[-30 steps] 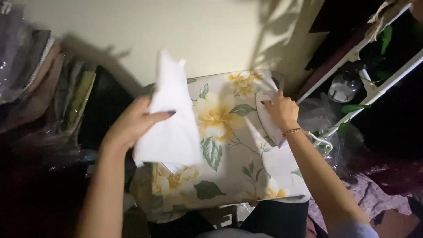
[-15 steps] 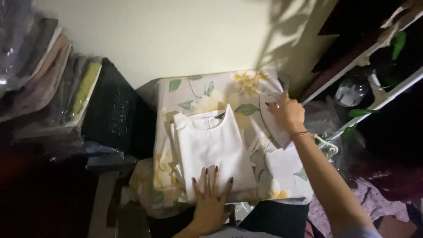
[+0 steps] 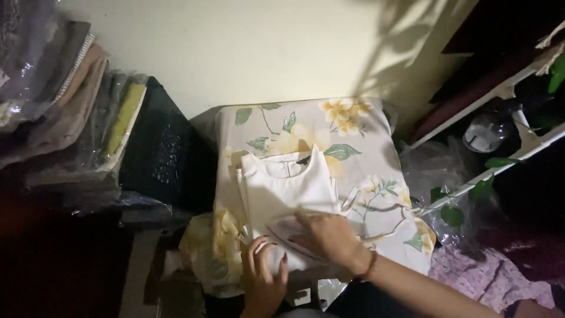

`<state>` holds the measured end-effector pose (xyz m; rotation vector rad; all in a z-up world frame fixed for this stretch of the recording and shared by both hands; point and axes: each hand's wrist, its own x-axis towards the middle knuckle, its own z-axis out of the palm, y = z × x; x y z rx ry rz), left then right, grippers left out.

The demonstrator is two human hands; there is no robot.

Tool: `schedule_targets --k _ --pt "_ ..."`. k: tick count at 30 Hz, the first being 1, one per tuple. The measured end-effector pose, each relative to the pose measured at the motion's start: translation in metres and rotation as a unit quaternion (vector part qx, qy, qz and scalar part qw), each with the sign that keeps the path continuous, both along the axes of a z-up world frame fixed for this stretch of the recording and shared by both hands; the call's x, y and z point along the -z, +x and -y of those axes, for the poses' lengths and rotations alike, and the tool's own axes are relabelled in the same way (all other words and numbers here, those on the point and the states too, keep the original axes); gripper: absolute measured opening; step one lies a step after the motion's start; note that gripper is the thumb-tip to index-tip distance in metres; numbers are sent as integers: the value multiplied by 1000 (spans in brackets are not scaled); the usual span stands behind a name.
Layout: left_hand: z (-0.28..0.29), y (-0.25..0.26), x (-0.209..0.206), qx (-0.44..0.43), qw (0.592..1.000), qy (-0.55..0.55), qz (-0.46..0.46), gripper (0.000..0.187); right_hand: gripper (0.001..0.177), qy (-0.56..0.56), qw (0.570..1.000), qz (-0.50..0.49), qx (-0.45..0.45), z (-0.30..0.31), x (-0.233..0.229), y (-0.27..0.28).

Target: Folding a white garment and placing it into a clear plastic bag for storage or shipping.

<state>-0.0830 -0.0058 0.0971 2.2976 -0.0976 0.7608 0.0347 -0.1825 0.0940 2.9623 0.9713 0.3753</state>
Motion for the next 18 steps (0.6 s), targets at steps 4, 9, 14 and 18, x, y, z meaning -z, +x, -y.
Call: schedule_targets --k 4,9,14,18 --pt "16 20 10 -9 997 -43 55 43 17 51 981 -184 -33 -44 -27 32" --pt "27 49 36 16 998 -49 43 65 43 108 986 -127 -3 -79 -16 86" --pt "30 48 45 16 972 179 -154 93 47 108 989 -99 34 -62 -1 94" --pt "29 44 24 4 956 266 -122 84 53 91 992 -64 63 -5 24 101"
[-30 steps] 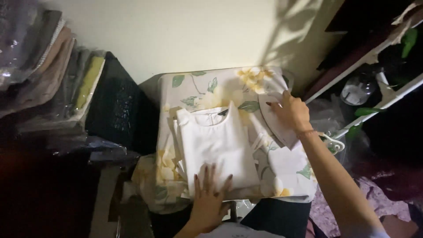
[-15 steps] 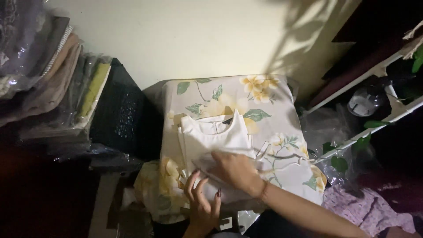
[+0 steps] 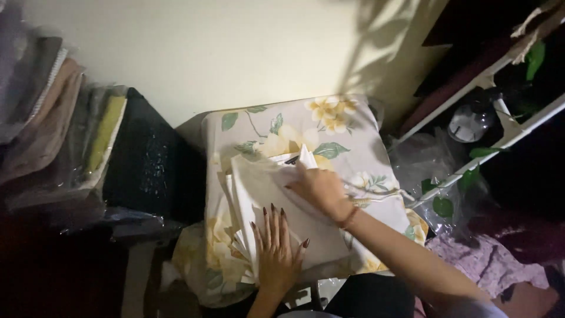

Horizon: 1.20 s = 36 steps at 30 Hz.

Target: Folding a white garment and placing it into a clear plastic bag for storage or shipping.

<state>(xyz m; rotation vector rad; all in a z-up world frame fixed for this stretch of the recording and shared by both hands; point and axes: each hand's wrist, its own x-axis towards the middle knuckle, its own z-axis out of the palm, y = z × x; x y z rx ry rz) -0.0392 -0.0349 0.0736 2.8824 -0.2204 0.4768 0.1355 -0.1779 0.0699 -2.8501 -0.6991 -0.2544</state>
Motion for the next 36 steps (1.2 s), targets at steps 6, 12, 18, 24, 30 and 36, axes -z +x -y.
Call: schedule_targets --k 6,12,18,24,30,36 --pt "-1 1 -6 1 999 41 28 86 53 11 997 4 81 77 -24 -3" --pt "-1 3 -6 -8 995 92 31 90 57 -30 955 -89 281 95 -7 53" --pt "1 1 1 -6 999 46 4 84 36 -199 919 340 11 122 23 92" --pt "0 5 -6 -14 995 93 29 95 12 37 839 477 260 219 -109 -40" --pt "3 4 -4 -11 995 94 28 87 20 244 870 286 318 385 60 -74" --pt "2 6 2 -25 994 106 13 90 50 66 880 -29 470 435 174 -51"
